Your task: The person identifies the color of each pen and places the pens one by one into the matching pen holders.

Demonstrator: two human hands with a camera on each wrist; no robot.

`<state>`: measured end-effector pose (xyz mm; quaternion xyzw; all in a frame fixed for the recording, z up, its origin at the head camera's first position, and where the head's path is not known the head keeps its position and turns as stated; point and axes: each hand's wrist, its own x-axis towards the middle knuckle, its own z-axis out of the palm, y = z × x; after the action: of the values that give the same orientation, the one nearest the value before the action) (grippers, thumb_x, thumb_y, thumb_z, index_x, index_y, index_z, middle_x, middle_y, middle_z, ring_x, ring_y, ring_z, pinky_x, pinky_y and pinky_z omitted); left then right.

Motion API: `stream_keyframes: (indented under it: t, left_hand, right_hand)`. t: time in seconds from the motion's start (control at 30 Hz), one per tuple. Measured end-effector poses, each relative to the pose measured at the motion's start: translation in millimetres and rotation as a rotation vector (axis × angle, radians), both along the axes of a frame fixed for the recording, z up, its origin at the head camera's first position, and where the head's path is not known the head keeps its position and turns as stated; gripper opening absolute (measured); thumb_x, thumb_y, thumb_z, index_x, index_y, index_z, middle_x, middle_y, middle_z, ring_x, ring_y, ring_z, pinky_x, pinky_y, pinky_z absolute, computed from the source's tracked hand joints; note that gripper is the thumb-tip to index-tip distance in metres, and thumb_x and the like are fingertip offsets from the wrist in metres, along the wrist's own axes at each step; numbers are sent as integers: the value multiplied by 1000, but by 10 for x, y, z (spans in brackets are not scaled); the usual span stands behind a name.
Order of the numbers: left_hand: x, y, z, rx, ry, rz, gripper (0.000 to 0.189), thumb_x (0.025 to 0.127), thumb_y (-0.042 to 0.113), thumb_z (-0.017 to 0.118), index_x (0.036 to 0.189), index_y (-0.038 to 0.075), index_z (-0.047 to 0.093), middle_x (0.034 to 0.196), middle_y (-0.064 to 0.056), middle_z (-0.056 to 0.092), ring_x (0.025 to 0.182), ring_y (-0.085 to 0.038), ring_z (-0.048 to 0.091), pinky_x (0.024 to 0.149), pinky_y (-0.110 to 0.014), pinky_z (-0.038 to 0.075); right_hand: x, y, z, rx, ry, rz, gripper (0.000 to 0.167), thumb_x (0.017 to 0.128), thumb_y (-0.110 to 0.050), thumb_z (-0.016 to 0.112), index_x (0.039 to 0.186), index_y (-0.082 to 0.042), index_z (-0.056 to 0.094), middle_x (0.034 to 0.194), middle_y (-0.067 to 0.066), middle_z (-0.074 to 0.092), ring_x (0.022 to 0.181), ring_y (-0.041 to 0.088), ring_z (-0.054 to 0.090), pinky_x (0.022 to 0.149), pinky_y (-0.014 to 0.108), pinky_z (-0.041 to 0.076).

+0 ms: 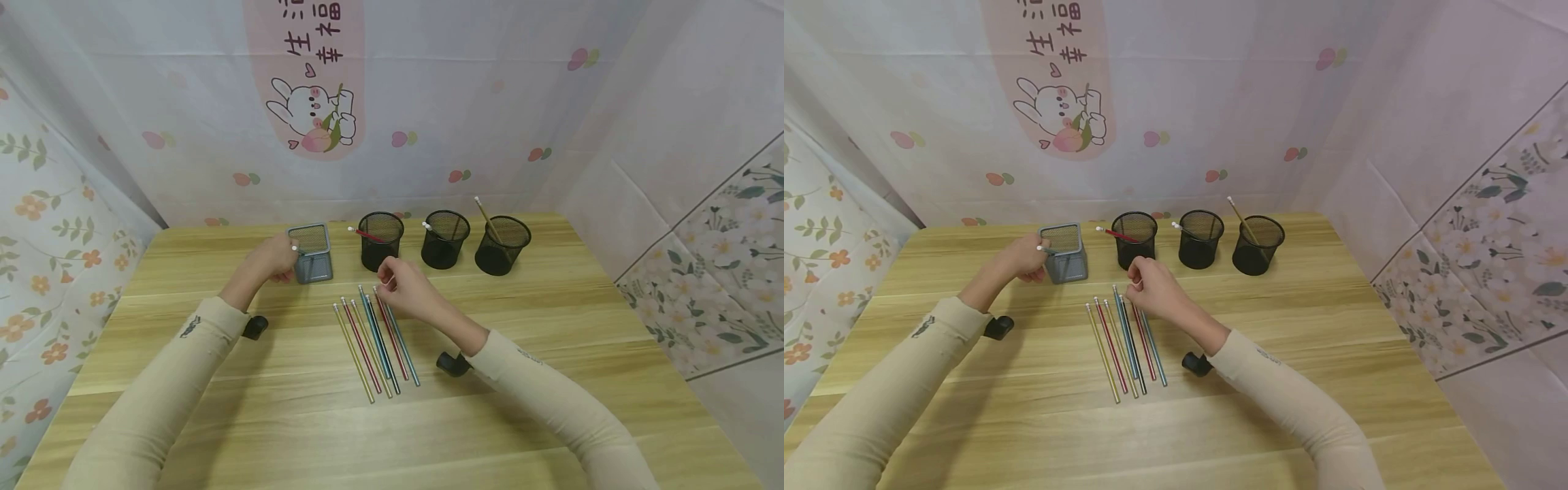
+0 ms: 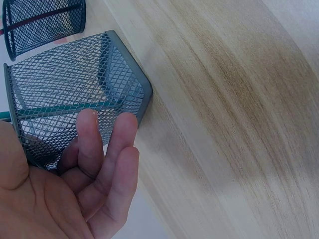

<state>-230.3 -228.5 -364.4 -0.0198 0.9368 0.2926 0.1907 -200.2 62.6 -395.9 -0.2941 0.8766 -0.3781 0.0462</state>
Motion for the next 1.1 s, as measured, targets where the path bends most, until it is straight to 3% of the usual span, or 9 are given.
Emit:
stream_keyframes:
  t: [0.23, 0.4, 1.1]
  left_hand:
    - [10, -2, 2, -9, 5, -8, 54, 112, 24, 17, 101, -9, 59, 73, -16, 66, 74, -34, 69, 68, -43, 58]
    - [21, -1, 6, -11, 9, -12, 54, 112, 24, 17, 99, -8, 59, 73, -16, 66, 75, -35, 69, 69, -44, 58]
    - [4, -5, -14, 10, 8, 2, 54, 112, 23, 17, 99, -9, 58, 73, -17, 66, 72, -33, 69, 68, -43, 58]
  right_hand:
    - [0, 54, -55, 153, -64, -21, 13, 89, 0, 71, 97, 2, 62, 83, 5, 60, 74, 17, 56, 66, 30, 48]
    - [-8, 64, -111, 206, -143, -40, 14, 89, -3, 75, 93, 0, 62, 78, 2, 59, 68, 16, 54, 60, 28, 45]
    - [-59, 2, -198, 327, -156, -89, 22, 83, -4, 79, 75, -8, 59, 72, 1, 54, 62, 15, 48, 55, 28, 38]
